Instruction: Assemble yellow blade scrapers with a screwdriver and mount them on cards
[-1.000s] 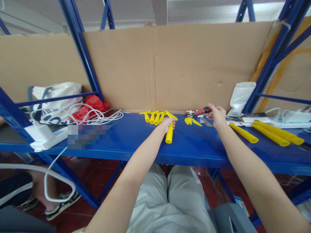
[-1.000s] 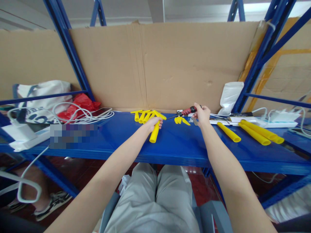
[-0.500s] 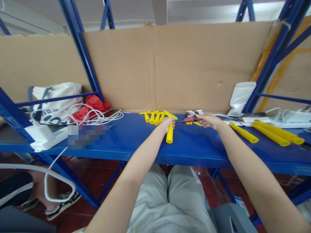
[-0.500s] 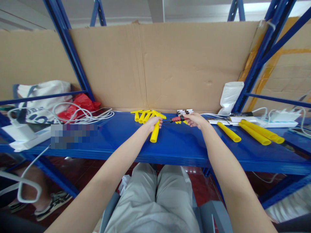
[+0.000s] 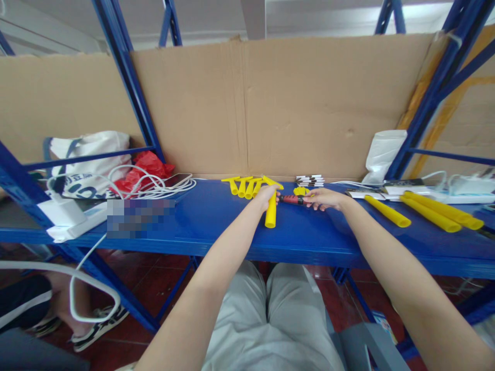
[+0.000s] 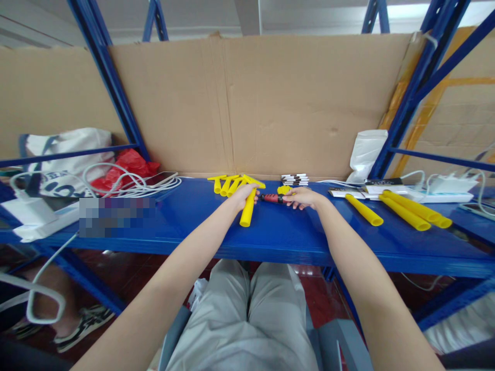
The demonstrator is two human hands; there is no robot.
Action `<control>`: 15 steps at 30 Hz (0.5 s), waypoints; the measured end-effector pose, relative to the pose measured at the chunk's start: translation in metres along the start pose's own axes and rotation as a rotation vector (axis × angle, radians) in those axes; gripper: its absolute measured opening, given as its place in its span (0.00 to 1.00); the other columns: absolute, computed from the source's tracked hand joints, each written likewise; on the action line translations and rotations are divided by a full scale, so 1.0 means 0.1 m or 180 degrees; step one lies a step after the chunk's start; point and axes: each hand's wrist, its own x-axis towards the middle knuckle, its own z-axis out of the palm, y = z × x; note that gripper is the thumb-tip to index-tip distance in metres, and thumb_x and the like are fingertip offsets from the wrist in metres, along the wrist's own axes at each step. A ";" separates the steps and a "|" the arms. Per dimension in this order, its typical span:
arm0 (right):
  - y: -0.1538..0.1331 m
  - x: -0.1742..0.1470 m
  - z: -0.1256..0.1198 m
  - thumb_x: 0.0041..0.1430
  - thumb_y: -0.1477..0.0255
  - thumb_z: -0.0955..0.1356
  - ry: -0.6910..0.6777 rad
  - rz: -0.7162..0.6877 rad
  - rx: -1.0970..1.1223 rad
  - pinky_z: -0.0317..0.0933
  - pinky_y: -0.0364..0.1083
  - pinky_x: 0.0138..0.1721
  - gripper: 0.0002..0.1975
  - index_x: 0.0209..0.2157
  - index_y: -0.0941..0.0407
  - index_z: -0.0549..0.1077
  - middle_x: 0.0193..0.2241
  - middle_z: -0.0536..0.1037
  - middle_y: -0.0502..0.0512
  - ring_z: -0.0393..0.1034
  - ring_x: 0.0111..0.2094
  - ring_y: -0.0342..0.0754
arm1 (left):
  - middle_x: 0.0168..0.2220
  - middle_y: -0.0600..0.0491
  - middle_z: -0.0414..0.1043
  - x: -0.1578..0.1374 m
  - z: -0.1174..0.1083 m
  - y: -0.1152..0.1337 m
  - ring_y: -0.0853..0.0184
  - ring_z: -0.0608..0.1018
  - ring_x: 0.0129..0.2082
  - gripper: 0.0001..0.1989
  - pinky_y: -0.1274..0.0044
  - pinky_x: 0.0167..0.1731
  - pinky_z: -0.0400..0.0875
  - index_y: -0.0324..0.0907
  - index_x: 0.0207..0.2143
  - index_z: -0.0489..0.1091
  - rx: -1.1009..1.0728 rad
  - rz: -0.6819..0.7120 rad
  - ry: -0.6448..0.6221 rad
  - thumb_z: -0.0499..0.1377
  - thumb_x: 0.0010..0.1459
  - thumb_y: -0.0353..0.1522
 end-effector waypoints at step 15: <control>0.30 0.25 -0.34 0.51 0.76 0.64 0.1650 -0.0021 -0.2126 0.63 0.47 0.39 0.11 0.34 0.59 0.77 0.35 0.78 0.61 0.71 0.40 0.53 | 0.39 0.48 0.74 0.01 0.00 -0.03 0.75 0.73 0.22 0.22 0.83 0.21 0.66 0.39 0.52 0.69 0.0748 0.0374 0.0069 0.53 0.55 0.20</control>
